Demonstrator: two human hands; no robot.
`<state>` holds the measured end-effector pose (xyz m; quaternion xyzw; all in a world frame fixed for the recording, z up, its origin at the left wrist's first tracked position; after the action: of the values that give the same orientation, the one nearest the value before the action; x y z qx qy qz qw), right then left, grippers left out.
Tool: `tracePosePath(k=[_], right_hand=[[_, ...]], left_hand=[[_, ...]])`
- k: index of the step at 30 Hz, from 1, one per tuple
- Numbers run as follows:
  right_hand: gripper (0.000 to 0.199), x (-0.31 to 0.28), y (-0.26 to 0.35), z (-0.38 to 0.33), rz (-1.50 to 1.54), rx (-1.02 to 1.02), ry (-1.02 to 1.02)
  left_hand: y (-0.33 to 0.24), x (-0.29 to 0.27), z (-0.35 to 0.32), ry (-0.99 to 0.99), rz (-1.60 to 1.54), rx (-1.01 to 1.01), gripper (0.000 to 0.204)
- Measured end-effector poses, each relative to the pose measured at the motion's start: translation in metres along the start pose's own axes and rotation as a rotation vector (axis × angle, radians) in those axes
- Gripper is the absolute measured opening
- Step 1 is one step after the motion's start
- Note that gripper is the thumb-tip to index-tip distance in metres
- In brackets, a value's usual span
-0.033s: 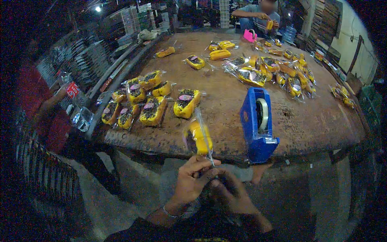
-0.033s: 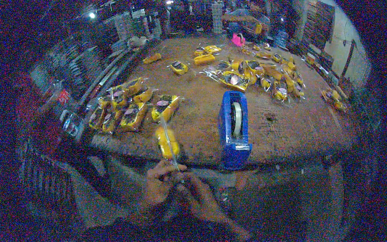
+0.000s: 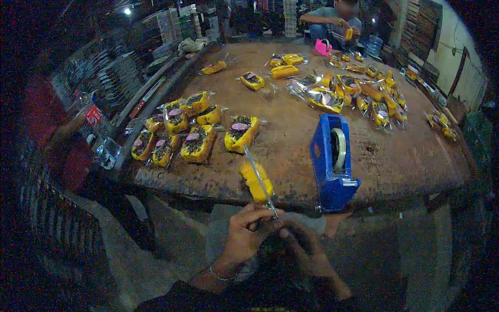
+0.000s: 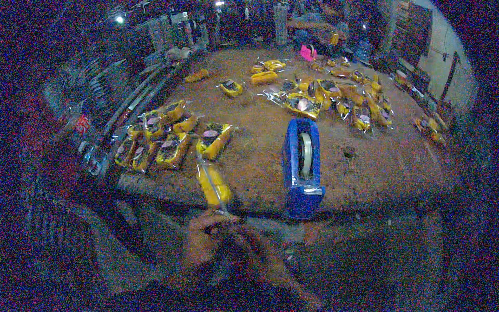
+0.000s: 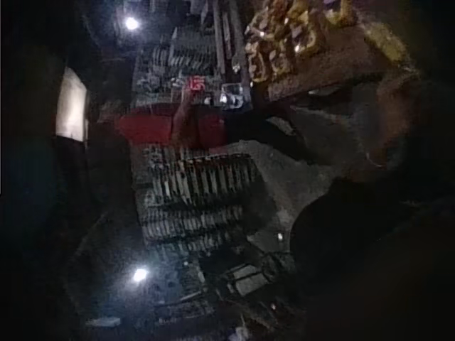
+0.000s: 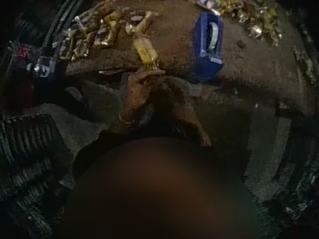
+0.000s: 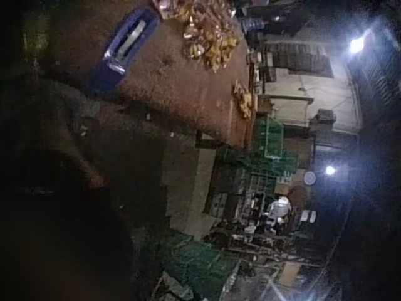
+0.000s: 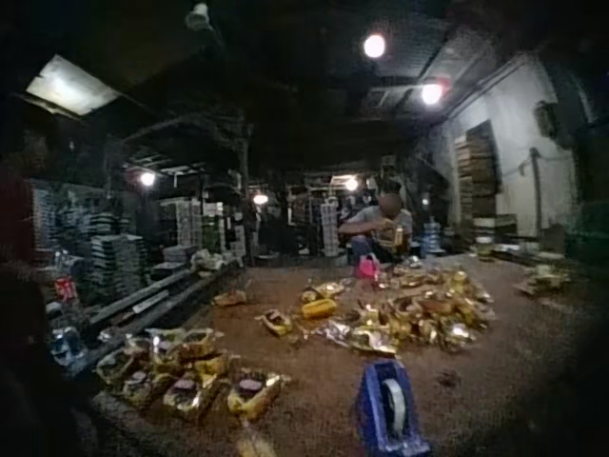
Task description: The person places yellow snack items into clear plastic bags and seals them using a blue tape dispenser. The sealed packages are placed on a wooden table alongside other completed units. A coworker is visible across the table performing similar packaging.
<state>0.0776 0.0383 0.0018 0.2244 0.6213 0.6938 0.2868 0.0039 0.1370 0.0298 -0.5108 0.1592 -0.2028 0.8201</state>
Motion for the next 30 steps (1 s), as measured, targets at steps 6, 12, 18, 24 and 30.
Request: tracePosePath(k=[6,12,18,24,30], right_hand=[[0.025,-0.059,0.069,-0.009,-0.706,-0.477,-0.221],[0.025,-0.065,0.109,-0.033,-0.752,-0.961,-0.302],[0.017,-0.112,0.063,-0.026,-0.511,-0.634,-0.492],[0.015,-0.155,0.039,-0.03,-0.49,-0.517,-0.624],[0.012,-0.219,-0.001,-0.035,-0.439,-0.262,-0.987]], left_hand=[[0.002,-0.068,0.01,-0.259,0.119,0.15,0.061],[-0.012,0.003,-0.003,0.35,-0.131,0.093,0.07],[-0.024,0.021,-0.012,0.483,-0.068,0.105,0.053],[-0.009,-0.003,-0.009,0.378,-0.041,0.025,0.056],[0.042,-0.087,0.024,-0.166,-0.199,-0.455,0.053]])
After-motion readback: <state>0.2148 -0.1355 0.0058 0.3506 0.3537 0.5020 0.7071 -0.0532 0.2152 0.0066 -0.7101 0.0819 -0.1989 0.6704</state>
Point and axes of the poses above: each hand's wrist, its own z-axis towards the middle knuckle, its own x-axis out of the palm, y = z × x, the point moved 10 cm from there along z, towards the middle knuckle, and after that the axes turned 15 degrees about -y, right-handed, at the moved point
